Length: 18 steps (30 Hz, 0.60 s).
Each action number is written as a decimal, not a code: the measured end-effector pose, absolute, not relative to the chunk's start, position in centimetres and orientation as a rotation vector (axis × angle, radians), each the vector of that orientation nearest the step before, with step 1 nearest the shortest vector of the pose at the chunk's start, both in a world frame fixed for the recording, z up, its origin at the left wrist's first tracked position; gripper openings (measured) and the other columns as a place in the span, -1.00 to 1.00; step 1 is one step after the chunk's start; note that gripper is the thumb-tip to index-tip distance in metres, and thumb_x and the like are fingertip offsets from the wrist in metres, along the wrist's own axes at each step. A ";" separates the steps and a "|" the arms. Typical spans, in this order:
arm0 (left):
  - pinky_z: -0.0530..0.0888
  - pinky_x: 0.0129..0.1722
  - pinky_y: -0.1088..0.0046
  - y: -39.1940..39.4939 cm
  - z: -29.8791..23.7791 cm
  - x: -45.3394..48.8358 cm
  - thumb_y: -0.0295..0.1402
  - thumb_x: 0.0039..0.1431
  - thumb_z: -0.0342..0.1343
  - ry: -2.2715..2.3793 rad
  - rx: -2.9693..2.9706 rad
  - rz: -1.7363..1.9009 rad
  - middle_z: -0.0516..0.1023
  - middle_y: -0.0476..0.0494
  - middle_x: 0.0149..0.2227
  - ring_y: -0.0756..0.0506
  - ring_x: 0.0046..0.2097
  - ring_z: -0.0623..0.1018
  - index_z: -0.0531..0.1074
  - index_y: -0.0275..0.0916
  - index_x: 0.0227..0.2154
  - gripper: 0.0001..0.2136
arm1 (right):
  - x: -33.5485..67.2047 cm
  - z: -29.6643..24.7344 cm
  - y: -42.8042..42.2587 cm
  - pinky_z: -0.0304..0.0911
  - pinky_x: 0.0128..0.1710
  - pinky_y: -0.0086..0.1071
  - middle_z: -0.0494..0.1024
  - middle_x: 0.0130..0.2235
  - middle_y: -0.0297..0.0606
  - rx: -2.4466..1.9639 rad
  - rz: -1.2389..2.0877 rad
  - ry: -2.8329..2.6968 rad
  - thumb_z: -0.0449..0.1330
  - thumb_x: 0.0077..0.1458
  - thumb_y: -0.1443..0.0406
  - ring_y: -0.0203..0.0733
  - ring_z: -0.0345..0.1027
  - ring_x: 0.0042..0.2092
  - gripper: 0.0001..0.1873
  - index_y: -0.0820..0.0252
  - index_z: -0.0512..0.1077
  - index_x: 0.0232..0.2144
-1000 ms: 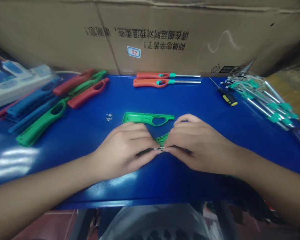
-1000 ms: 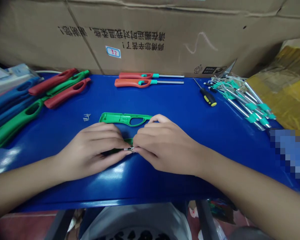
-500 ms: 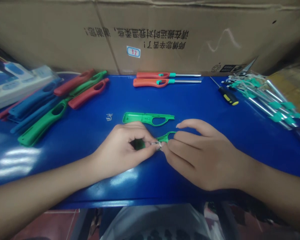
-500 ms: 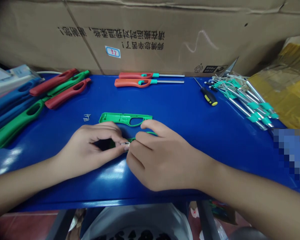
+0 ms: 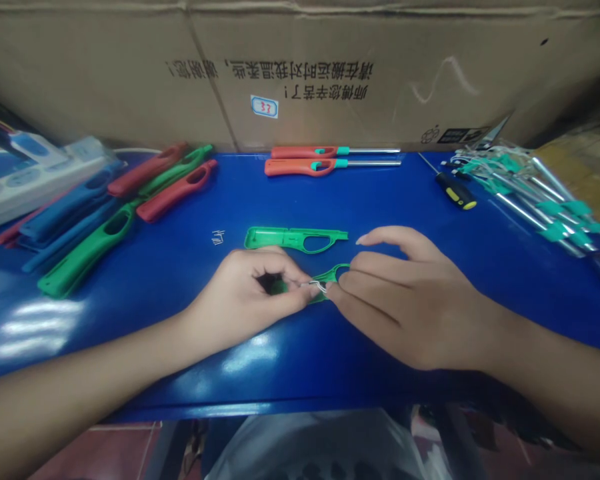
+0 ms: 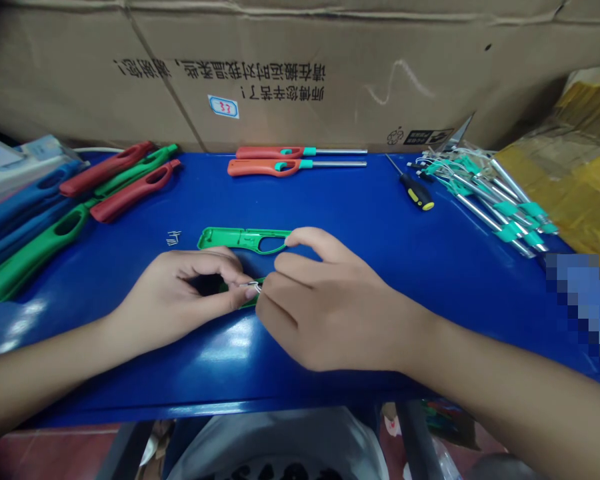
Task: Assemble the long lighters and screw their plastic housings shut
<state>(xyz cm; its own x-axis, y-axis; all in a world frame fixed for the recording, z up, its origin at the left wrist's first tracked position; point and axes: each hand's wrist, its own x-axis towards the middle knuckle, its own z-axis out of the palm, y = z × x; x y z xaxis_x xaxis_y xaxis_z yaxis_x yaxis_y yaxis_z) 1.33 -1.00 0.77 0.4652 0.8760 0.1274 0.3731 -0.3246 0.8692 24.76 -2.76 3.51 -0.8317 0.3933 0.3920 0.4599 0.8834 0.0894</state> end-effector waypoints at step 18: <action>0.49 -0.27 0.48 -0.4 0.2 1.0 -0.46 0.18 0.35 0.916 2.133 0.925 0.63 0.01 -0.40 0.01 -0.32 0.57 0.58 -0.23 -0.43 -0.90 | 25.0 3.2 -1.9 0.01 0.23 -0.12 0.54 -0.41 -0.38 -0.651 -0.074 -2.744 0.00 0.41 0.46 -0.23 0.33 -0.27 -0.64 0.19 0.54 -0.32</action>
